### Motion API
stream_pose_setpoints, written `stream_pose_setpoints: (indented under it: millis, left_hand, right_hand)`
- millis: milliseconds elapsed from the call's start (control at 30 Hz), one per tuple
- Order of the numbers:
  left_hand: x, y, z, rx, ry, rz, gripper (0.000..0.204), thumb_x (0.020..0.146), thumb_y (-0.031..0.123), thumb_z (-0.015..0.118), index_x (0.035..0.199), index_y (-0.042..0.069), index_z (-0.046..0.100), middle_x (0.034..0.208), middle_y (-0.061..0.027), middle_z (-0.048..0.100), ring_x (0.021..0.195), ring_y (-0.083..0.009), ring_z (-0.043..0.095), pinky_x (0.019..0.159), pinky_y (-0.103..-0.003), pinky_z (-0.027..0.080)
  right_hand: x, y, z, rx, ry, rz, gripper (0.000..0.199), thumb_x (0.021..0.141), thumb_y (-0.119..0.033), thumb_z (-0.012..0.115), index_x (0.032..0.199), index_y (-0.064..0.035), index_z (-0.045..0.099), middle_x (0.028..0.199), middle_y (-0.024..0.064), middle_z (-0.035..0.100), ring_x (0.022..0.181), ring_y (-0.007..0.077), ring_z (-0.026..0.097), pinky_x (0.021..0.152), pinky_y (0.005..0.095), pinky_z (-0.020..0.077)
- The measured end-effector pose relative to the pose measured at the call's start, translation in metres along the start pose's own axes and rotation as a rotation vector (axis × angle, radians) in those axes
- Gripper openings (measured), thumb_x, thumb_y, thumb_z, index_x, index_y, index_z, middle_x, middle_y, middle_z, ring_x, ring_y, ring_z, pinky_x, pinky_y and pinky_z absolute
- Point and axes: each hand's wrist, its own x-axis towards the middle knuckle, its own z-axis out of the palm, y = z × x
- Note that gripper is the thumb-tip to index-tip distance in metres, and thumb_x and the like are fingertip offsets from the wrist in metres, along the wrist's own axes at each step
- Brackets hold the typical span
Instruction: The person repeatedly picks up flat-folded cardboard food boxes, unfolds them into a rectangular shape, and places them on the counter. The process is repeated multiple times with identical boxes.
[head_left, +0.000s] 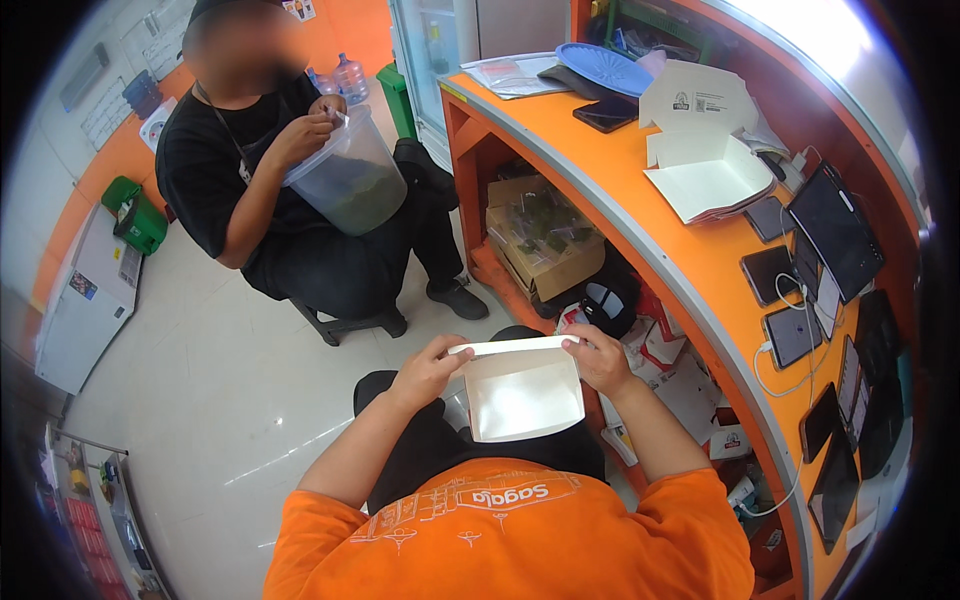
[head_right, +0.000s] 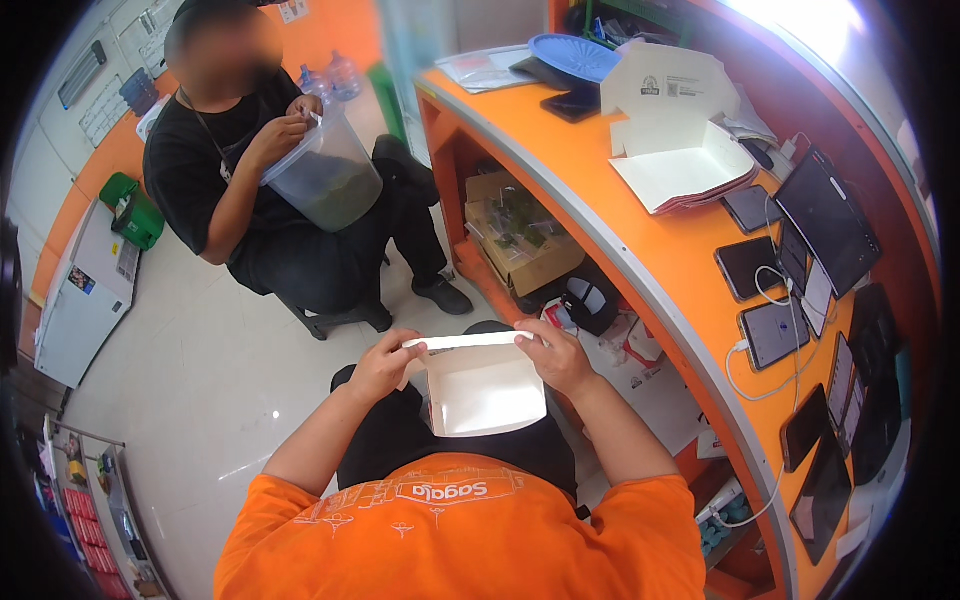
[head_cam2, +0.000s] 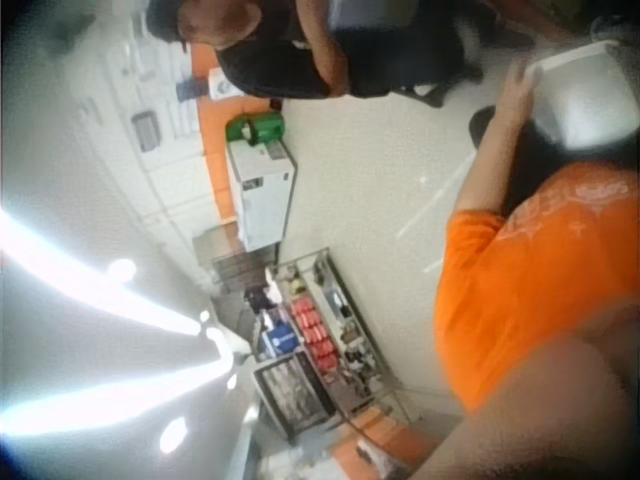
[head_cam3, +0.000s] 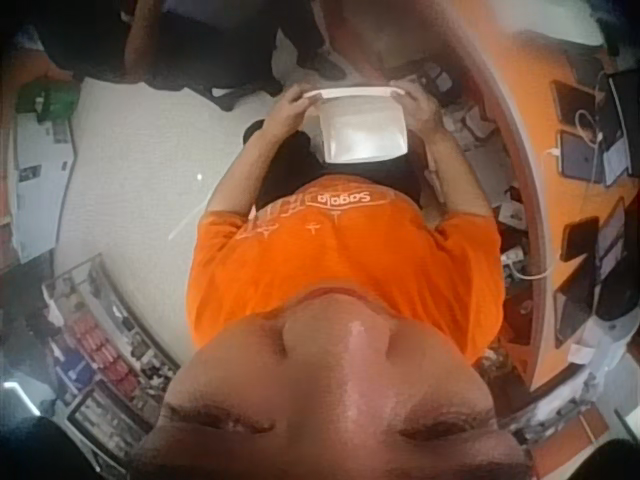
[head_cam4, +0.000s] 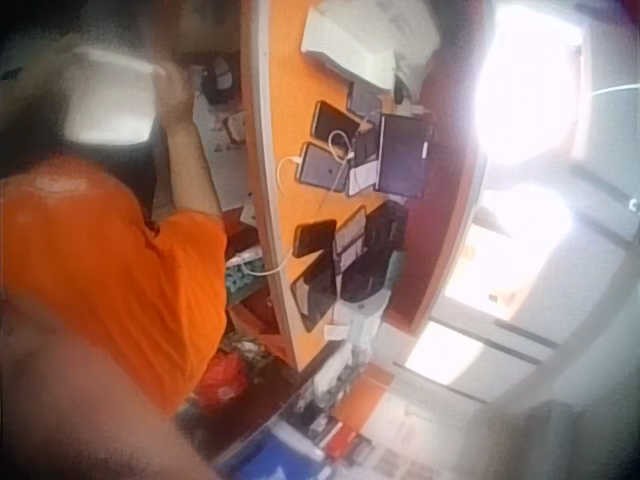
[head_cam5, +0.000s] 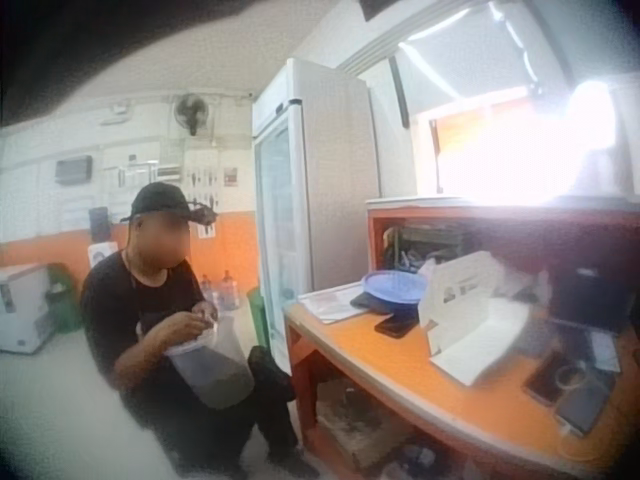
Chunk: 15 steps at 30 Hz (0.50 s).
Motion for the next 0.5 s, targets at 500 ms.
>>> stream_pose_setpoints:
  millis: [500]
  left_hand:
    - [-0.001, 0.007, -0.002, -0.034, 0.058, 0.004, 0.027, 0.078, -0.001, 0.061, 0.101, 0.013, 0.063, 0.102, -0.0068, 0.06, 0.078, -0.0225, 0.063, 0.062, -0.031, 0.054]
  right_hand:
    - [-0.001, 0.0, -0.006, 0.79, -0.464, 0.731, 0.038, 0.091, -0.018, 0.058, 0.124, -0.0015, 0.052, 0.114, 0.0091, 0.061, 0.105, 0.0189, 0.057, 0.089, 0.0303, 0.0438]
